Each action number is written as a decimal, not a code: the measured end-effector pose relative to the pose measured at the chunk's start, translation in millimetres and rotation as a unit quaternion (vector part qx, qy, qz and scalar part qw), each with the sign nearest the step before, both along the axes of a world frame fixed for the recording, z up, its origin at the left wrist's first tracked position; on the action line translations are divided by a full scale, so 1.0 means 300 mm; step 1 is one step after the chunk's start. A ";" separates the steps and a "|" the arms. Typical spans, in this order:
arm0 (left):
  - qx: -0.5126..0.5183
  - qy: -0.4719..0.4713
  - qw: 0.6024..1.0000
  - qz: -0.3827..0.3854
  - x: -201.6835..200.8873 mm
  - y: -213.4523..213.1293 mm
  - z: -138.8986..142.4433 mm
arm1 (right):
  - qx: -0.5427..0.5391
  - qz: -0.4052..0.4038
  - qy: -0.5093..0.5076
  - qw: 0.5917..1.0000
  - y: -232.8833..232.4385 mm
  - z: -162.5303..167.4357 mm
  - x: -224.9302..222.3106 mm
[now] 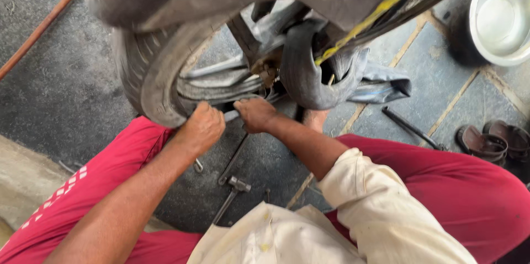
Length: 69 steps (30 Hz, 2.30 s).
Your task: The person sits on the ground beside a motorcycle with its front wheel raised and works the tire bead off the rim by hand. They pull the inner tube out from inside the tire and continue working the tube and tire around the rim to fully extract the tube.
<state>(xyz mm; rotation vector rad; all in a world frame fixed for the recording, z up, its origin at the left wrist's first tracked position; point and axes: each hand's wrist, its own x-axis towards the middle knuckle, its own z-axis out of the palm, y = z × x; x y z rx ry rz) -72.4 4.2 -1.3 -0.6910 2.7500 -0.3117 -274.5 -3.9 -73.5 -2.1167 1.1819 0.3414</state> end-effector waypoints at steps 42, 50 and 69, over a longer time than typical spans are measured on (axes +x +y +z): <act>0.007 -0.215 0.972 -0.090 0.029 -0.130 0.483 | -0.060 -0.176 -0.324 0.927 0.055 0.134 0.228; -0.013 -0.276 0.961 -0.022 -0.062 -0.128 0.586 | -0.182 -0.250 -0.405 0.861 0.093 0.226 0.128; -0.064 -0.056 0.991 0.103 -0.027 -0.044 0.234 | -0.255 0.098 -0.004 0.962 0.052 -0.127 -0.430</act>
